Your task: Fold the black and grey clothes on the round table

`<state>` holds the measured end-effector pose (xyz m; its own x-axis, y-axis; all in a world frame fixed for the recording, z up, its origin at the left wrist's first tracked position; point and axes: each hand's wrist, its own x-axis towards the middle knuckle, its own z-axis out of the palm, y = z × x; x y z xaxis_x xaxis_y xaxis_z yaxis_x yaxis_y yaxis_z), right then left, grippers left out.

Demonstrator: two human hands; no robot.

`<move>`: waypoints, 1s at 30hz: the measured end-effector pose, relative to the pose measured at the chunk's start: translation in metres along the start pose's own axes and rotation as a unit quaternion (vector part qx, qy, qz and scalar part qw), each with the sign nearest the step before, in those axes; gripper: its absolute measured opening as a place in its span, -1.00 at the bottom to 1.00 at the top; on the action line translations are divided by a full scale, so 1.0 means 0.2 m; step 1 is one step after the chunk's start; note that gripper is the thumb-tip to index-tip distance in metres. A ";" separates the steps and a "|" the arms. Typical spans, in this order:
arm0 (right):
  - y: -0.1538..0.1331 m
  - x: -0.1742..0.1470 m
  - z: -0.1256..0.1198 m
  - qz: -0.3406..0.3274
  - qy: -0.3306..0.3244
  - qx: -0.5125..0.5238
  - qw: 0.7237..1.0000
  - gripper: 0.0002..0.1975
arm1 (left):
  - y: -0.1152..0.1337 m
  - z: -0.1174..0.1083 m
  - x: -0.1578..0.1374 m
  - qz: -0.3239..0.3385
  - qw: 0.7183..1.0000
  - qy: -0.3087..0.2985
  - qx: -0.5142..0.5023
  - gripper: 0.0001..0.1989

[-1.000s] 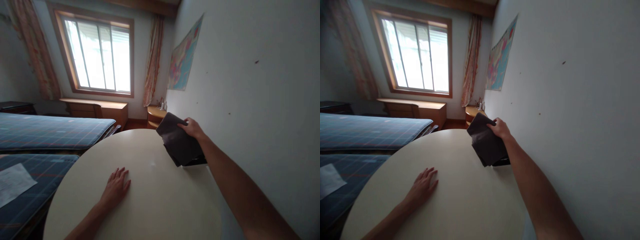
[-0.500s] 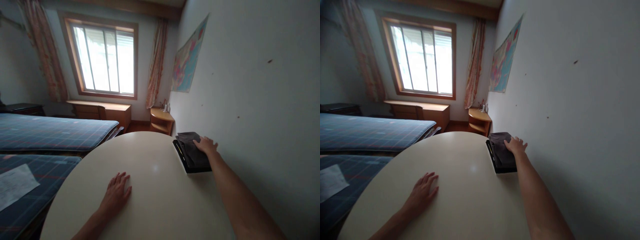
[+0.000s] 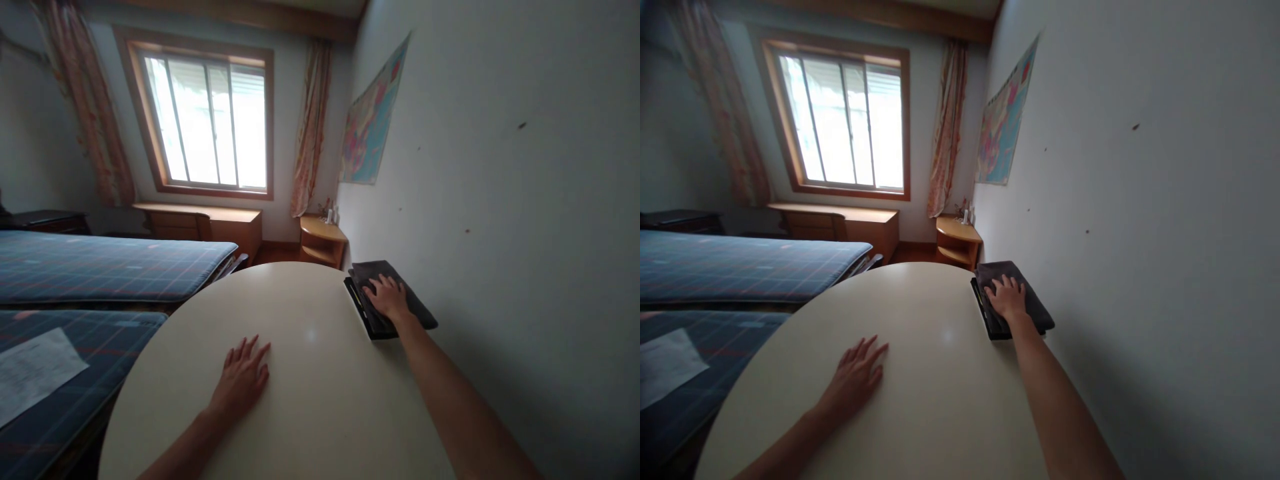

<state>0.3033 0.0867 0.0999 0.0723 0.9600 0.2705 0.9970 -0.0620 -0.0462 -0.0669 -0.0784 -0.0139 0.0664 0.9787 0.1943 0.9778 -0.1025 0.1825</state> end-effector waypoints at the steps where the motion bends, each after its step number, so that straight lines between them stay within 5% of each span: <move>1: -0.04 -0.03 -0.02 -0.024 0.022 0.012 0.999 -0.48 | 0.02 -0.01 0.01 0.012 1.000 -0.001 -0.002 -0.47; 5: -0.25 -0.19 -0.05 -0.136 0.083 0.089 0.983 -0.55 | 0.12 -0.07 0.13 0.061 0.998 -0.021 -0.010 -0.47; 11: -0.52 -0.54 0.18 -0.169 0.016 0.193 0.966 -0.50 | 0.28 -0.04 0.25 0.075 0.995 -0.029 -0.052 -0.39; 17: -0.50 -0.70 0.34 -0.138 -0.146 0.146 0.969 -0.23 | 0.24 0.02 0.22 0.125 0.987 -0.068 -0.071 -0.37; 30: -0.50 -0.70 0.31 -0.136 -0.161 0.127 0.969 -0.24 | 0.23 0.01 0.22 0.128 0.987 -0.071 -0.071 -0.37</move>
<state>0.1923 -0.0246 0.0064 -0.2458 0.9693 -0.0054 0.9358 0.2359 -0.2619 -0.0178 -0.0399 0.0006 0.3449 0.9313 0.1170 0.8884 -0.3641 0.2796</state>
